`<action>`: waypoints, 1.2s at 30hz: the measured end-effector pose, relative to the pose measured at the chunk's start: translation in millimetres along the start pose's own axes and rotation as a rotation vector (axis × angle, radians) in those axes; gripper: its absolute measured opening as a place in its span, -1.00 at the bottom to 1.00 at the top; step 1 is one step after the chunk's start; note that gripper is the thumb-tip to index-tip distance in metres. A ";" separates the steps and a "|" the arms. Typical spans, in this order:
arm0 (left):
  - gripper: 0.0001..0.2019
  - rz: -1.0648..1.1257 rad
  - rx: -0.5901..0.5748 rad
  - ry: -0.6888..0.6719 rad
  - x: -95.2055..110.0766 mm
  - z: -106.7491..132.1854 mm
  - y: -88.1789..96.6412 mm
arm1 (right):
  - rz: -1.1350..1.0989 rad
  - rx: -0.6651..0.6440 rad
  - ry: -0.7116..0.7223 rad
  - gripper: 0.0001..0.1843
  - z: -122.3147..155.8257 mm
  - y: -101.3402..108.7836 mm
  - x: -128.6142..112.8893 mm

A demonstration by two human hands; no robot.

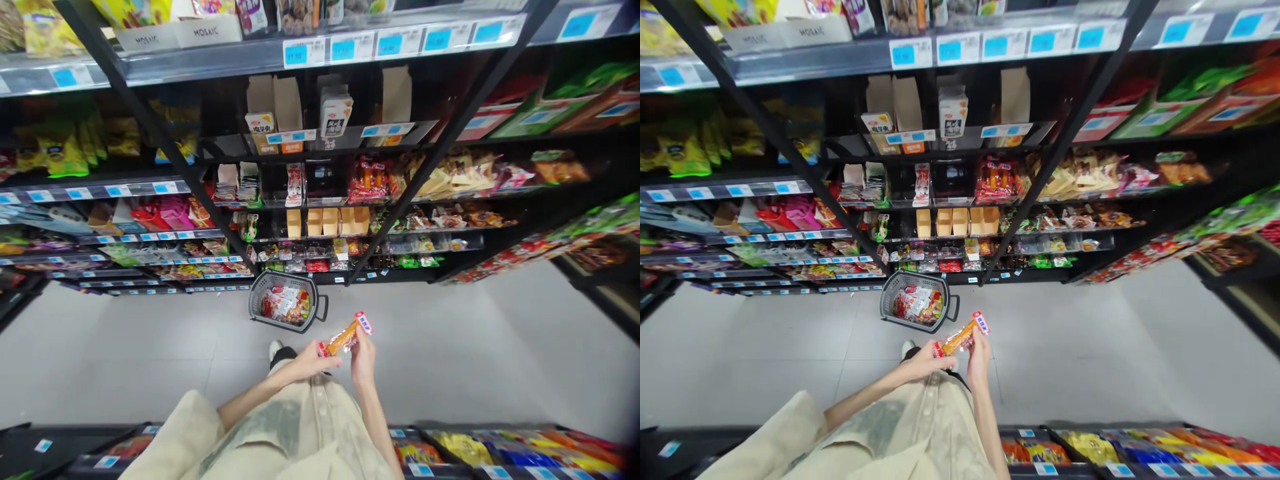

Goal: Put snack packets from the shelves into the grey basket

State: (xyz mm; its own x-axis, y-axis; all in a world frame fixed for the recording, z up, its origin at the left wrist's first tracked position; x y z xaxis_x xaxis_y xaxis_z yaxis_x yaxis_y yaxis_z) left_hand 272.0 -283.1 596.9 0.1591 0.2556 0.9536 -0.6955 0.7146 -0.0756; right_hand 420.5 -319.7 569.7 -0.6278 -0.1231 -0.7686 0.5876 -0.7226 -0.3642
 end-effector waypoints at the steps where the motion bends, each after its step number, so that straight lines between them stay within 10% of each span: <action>1: -0.66 -0.003 -0.010 -0.015 0.4 -1.5 -2.0 | -0.009 0.008 0.005 -0.40 0.5 0.4 -2.0; 15: -0.47 0.128 -0.046 -0.083 -6.6 -6.7 -10.5 | -0.118 0.129 0.048 -0.50 -0.8 15.1 -1.5; 25: -0.58 0.559 0.069 0.015 -14.0 -6.1 -20.6 | -0.146 -0.431 -0.046 -0.12 34.0 3.6 -18.1; 36: -0.43 0.350 0.085 0.095 -33.1 -10.3 -23.4 | 0.061 -0.139 0.035 -0.34 7.4 26.3 -2.4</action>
State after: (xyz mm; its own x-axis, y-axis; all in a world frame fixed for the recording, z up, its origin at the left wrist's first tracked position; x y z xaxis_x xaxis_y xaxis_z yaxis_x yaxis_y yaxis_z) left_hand 290.3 -301.6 564.1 -0.0372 0.5367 0.8430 -0.7743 0.5178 -0.3638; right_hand 433.7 -343.4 565.8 -0.5720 -0.1390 -0.8084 0.6908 -0.6131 -0.3833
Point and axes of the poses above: each hand's wrist, its own z-axis away from the middle knuckle, its own y-axis out of the back of the hand, x = y × z, the point moved 3 cm from there along -z, towards the middle knuckle, and after that the axes turned 7 degrees about -y, right-handed, at the moved point
